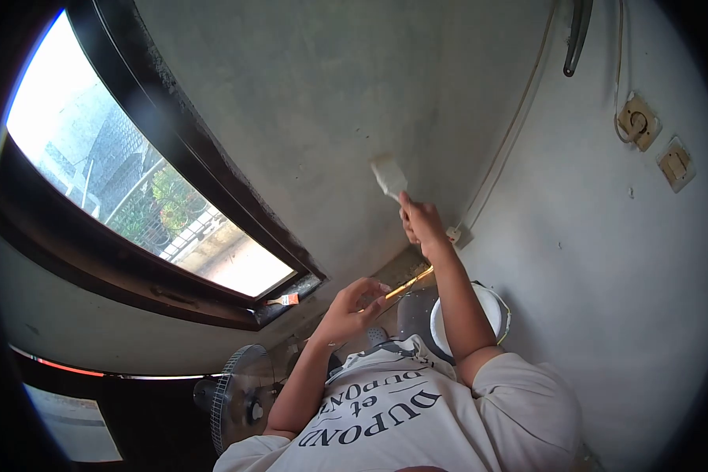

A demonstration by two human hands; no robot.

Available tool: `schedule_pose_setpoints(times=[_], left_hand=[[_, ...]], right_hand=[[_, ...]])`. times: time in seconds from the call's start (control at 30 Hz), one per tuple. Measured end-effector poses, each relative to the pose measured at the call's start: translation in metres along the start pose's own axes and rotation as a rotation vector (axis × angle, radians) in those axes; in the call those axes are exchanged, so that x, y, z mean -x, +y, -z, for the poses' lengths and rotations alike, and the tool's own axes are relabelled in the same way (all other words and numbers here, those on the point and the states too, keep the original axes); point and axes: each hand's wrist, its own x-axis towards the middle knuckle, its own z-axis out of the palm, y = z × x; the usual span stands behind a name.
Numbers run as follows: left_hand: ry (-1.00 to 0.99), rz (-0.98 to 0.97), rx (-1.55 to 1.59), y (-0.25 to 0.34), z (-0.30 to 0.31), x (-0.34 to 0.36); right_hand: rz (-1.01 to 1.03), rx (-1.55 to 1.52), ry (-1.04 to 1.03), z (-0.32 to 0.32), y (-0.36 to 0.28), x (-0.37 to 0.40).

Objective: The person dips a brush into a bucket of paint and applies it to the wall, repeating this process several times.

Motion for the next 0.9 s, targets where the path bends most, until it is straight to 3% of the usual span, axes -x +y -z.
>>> schedule_pose_setpoints(times=[0.17, 0.3, 0.53, 0.8, 0.9], left_hand=[[0.034, 0.047, 0.033, -0.031, -0.023, 0.020], [0.025, 0.092, 0.095, -0.051, -0.049, 0.039], [-0.060, 0.188, 0.038, -0.088, -0.108, 0.049], [-0.110, 0.344, 0.115, -0.123, -0.155, 0.055], [-0.133, 0.373, 0.096, -0.118, -0.162, 0.059]], right_hand=[[-0.299, 0.160, 0.065, 0.041, 0.128, 0.057], [-0.453, 0.176, 0.114, 0.082, 0.181, 0.111], [-0.642, 0.150, 0.188, 0.139, 0.228, 0.167], [-0.657, 0.068, 0.371, 0.196, 0.268, 0.188], [-0.682, -0.022, 0.337, 0.224, 0.283, 0.180]])
